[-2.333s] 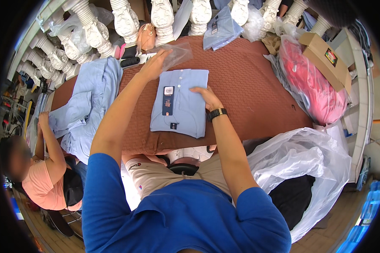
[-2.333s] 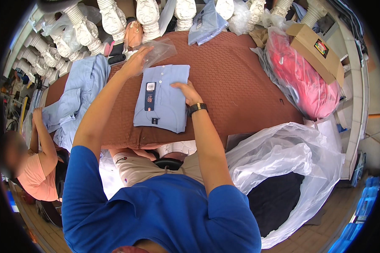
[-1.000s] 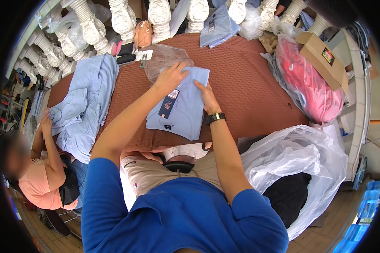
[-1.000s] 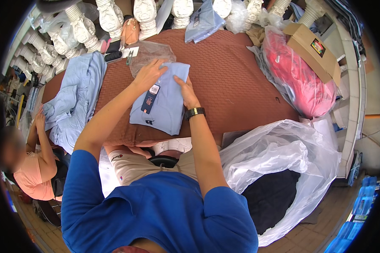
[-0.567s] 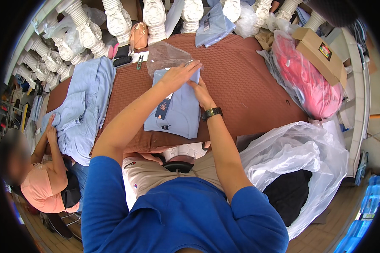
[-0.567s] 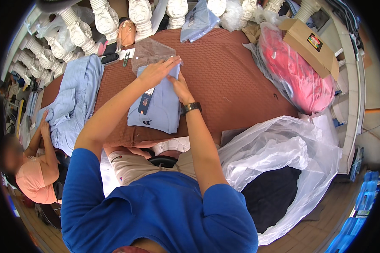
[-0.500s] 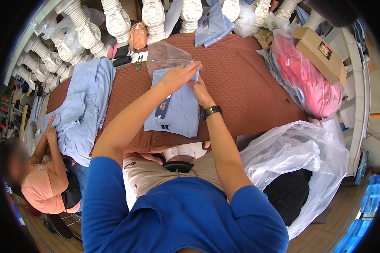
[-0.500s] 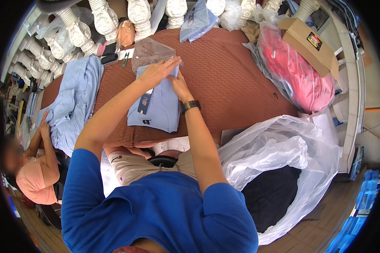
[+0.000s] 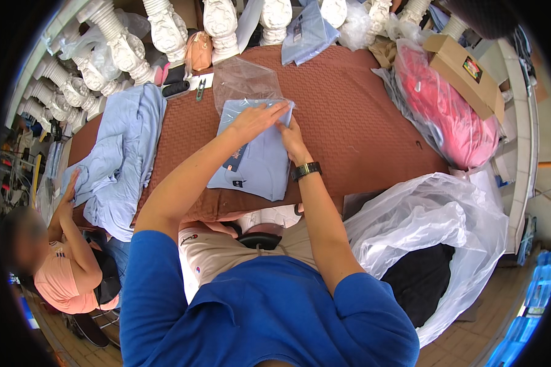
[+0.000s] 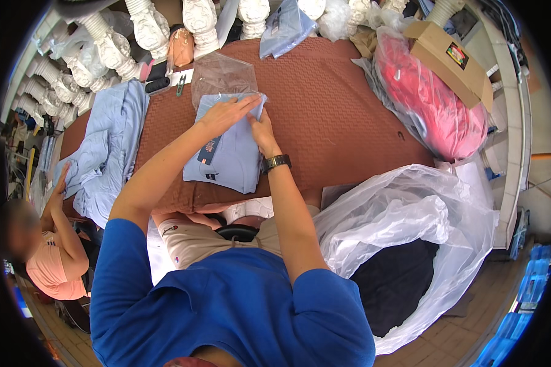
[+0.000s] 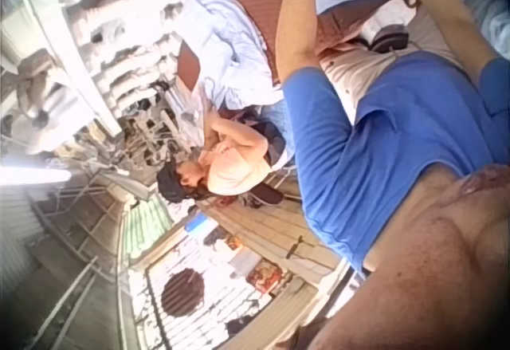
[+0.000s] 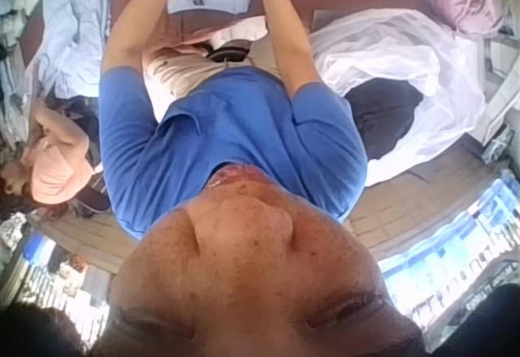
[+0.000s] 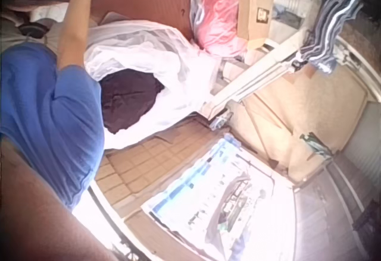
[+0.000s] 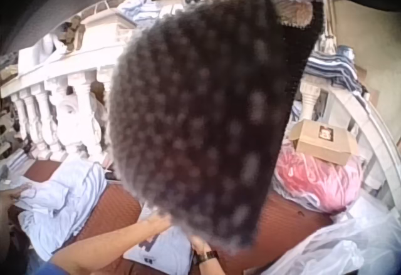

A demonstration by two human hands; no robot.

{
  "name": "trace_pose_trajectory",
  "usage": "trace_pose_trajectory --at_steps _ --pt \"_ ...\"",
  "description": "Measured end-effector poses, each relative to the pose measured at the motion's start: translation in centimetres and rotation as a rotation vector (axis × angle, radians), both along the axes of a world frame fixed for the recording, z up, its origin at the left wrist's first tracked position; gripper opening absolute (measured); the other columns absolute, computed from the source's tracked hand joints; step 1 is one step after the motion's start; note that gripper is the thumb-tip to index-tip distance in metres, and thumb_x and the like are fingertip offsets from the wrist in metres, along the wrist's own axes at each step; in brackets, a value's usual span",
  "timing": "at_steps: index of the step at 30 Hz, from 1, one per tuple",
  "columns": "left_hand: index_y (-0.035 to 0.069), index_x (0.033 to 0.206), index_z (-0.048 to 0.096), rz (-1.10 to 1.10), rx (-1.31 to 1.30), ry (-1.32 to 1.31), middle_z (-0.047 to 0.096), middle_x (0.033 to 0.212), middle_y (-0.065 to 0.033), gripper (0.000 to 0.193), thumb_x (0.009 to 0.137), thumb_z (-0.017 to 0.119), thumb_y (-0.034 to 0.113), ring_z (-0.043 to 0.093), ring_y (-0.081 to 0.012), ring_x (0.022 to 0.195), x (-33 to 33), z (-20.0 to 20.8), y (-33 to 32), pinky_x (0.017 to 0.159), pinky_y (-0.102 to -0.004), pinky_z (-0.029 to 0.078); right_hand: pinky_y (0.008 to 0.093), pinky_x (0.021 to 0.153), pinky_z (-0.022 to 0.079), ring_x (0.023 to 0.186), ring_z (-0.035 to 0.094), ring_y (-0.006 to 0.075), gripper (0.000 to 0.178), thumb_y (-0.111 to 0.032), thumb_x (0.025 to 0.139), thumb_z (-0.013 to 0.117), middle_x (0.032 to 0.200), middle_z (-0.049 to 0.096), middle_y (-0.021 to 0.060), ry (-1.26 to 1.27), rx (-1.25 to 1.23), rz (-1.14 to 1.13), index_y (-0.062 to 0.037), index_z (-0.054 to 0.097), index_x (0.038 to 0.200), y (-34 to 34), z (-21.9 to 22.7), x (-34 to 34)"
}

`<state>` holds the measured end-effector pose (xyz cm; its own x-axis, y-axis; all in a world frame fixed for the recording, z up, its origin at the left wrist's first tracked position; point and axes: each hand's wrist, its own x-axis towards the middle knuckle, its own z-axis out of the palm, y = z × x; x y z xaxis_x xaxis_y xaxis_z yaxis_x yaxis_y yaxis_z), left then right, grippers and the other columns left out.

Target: The person folds a blue long-sleeved shirt by laying it flat, placing a cardboard insert inside, folding the sleeves and sides over the insert, and then sliding the folded shirt into a plastic bag.

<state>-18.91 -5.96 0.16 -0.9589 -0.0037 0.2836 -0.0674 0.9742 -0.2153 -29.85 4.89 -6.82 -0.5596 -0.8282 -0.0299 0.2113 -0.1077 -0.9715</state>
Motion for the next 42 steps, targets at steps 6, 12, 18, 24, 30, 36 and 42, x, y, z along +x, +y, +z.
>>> trace_pose_trajectory --at_steps 6,12,18,24,30,36,42 --pt "0.011 0.149 0.04 -0.103 0.021 -0.016 0.041 0.152 0.0014 0.075 0.079 0.06 -0.006 0.063 -0.0267 0.098 -1.2 0.8 0.4 0.07 -0.0345 0.061 0.0355 0.102 0.044 0.122 0.055 0.0242 0.049 -0.008 0.096 0.055 0.136 0.055 0.0202 0.055 0.034 -0.016 0.0064 0.044 0.142 -1.0 -0.5 -1.2" --pt "0.01 0.149 0.04 -0.066 0.015 -0.118 0.041 0.152 0.0007 0.075 0.079 0.058 -0.008 0.062 -0.0269 0.101 1.2 -0.3 -1.5 0.074 -0.0354 0.06 0.0361 0.1 0.046 0.12 0.055 0.0232 0.043 -0.007 0.094 0.055 0.13 0.058 0.0186 -0.027 0.078 0.052 0.0072 0.051 0.134 -0.5 0.5 -0.4" --pt "0.009 0.151 0.038 -0.059 -0.046 -0.135 0.042 0.151 -0.0011 0.077 0.078 0.059 -0.005 0.062 -0.0269 0.102 2.2 -0.3 -1.5 0.077 -0.0366 0.06 0.0369 0.102 0.045 0.123 0.053 0.0243 0.052 -0.006 0.094 0.055 0.134 0.054 0.0185 0.046 0.08 0.082 0.002 0.039 0.144 1.8 0.0 0.4" --pt "0.012 0.151 0.038 -0.009 0.074 -0.002 0.041 0.154 -0.0002 0.081 0.076 0.06 -0.009 0.062 -0.0272 0.106 0.4 0.4 -1.7 0.079 -0.037 0.061 0.0368 0.105 0.043 0.125 0.053 0.0276 0.057 -0.005 0.095 0.054 0.137 0.053 0.0206 0.106 0.051 0.11 -0.0001 0.036 0.148 1.5 1.0 1.0" --pt "0.013 0.149 0.04 -0.072 0.079 -0.042 0.039 0.156 -0.0003 0.081 0.075 0.059 -0.013 0.062 -0.0276 0.111 -0.2 2.8 -3.1 0.079 -0.0364 0.061 0.0432 0.108 0.04 0.131 0.05 0.0427 0.064 -0.007 0.092 0.052 0.137 0.053 0.0335 0.49 0.165 0.039 0.0017 0.03 0.151 1.0 1.8 1.3" --pt "0.011 0.148 0.041 -0.105 -0.063 -0.17 0.036 0.157 0.0022 0.076 0.078 0.061 -0.008 0.062 -0.0239 0.111 0.4 3.4 -1.5 0.078 -0.0347 0.061 0.0459 0.107 0.041 0.13 0.05 0.0461 0.066 -0.008 0.091 0.052 0.132 0.055 0.0361 0.543 0.243 0.055 0.0039 0.029 0.152 -0.2 1.7 1.0" --pt "0.011 0.147 0.042 -0.154 -0.062 -0.154 0.035 0.158 0.005 0.071 0.08 0.057 -0.006 0.061 -0.0221 0.103 1.5 2.1 -1.7 0.073 -0.0292 0.061 0.0433 0.106 0.042 0.129 0.052 0.0428 0.063 -0.006 0.089 0.058 0.132 0.057 0.0332 0.441 0.067 -0.021 0.0049 0.039 0.147 -1.3 -2.0 -0.5"
